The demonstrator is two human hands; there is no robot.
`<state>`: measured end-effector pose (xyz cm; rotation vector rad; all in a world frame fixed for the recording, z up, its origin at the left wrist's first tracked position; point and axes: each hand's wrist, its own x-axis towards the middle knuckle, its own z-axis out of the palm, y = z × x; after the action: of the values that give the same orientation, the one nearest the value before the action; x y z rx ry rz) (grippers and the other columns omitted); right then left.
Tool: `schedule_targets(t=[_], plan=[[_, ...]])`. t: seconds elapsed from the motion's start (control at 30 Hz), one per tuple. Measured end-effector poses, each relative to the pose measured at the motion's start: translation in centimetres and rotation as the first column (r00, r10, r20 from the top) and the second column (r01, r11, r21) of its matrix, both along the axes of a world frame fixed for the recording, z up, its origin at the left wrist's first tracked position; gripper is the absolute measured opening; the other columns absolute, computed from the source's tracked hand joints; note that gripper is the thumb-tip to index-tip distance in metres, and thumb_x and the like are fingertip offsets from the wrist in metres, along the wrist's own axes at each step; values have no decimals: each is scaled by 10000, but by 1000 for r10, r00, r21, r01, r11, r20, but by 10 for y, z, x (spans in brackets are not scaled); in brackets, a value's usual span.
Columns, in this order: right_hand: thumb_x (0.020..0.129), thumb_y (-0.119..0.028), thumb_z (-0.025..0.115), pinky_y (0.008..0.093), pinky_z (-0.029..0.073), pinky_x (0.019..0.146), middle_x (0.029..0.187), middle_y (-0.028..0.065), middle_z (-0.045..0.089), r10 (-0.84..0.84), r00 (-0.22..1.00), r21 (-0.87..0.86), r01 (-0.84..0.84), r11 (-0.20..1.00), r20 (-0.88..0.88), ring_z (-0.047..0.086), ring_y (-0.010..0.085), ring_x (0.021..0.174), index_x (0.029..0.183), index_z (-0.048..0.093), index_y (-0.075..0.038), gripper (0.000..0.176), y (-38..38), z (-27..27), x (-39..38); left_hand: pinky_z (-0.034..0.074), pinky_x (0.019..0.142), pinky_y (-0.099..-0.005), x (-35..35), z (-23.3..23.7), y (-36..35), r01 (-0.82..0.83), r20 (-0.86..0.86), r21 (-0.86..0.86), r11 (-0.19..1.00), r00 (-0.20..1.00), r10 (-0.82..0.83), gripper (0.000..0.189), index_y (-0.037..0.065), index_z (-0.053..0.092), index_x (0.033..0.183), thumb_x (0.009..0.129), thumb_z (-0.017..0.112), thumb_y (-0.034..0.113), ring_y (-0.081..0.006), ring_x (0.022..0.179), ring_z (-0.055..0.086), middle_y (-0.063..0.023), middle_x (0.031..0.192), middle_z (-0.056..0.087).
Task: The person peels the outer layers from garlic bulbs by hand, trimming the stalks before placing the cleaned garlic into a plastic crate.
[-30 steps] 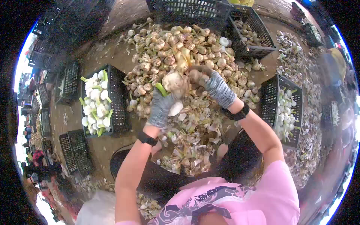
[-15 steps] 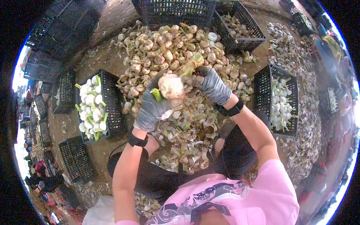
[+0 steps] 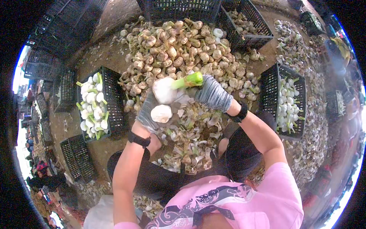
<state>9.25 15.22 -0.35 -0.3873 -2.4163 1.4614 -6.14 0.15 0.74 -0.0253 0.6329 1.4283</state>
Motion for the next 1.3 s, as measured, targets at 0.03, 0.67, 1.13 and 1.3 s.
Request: schedule_targets(t=[0.03, 0.67, 1.13, 1.3], plan=[[744, -129, 636, 310, 467, 658, 831, 114, 622, -17, 997, 87, 23, 996, -76, 581, 204, 713, 965, 578, -24, 252, 1, -4, -1, 525, 676, -292, -4, 7, 0, 215, 34, 126, 968, 975, -221, 735, 69, 472, 1152, 727, 476, 668, -173, 804, 602, -103, 1009, 580], [770, -103, 488, 394, 408, 927, 1084, 166, 546, -225, 968, -965, -161, -207, -113, 532, 272, 1013, 1122, 449, 47, 385, 4, 18, 10, 447, 536, -196, 5, 21, -2, 73, -405, 112, 991, 914, -21, 727, 33, 481, 1160, 691, 612, 573, -94, 673, 543, -22, 834, 570], [719, -221, 665, 371, 374, 926, 1190, 169, 481, 249, 947, 643, -63, 763, -203, 491, 298, 1063, 1067, 533, -40, 414, -26, 18, 2, 474, 491, -208, 0, 13, 6, -273, -299, -212, 938, 932, 204, 226, 82, 589, 934, 813, 610, 273, -96, 605, 570, -8, 784, 600], [804, -189, 513, 337, 451, 865, 1025, 108, 573, -333, 931, -989, -127, 82, -147, 562, 190, 948, 1080, 499, -3, 333, -8, -1, 10, 500, 552, -246, -8, 13, 3, -198, -477, -38, 980, 865, 156, 270, 54, 582, 981, 790, 621, 240, -134, 704, 593, -60, 867, 616]])
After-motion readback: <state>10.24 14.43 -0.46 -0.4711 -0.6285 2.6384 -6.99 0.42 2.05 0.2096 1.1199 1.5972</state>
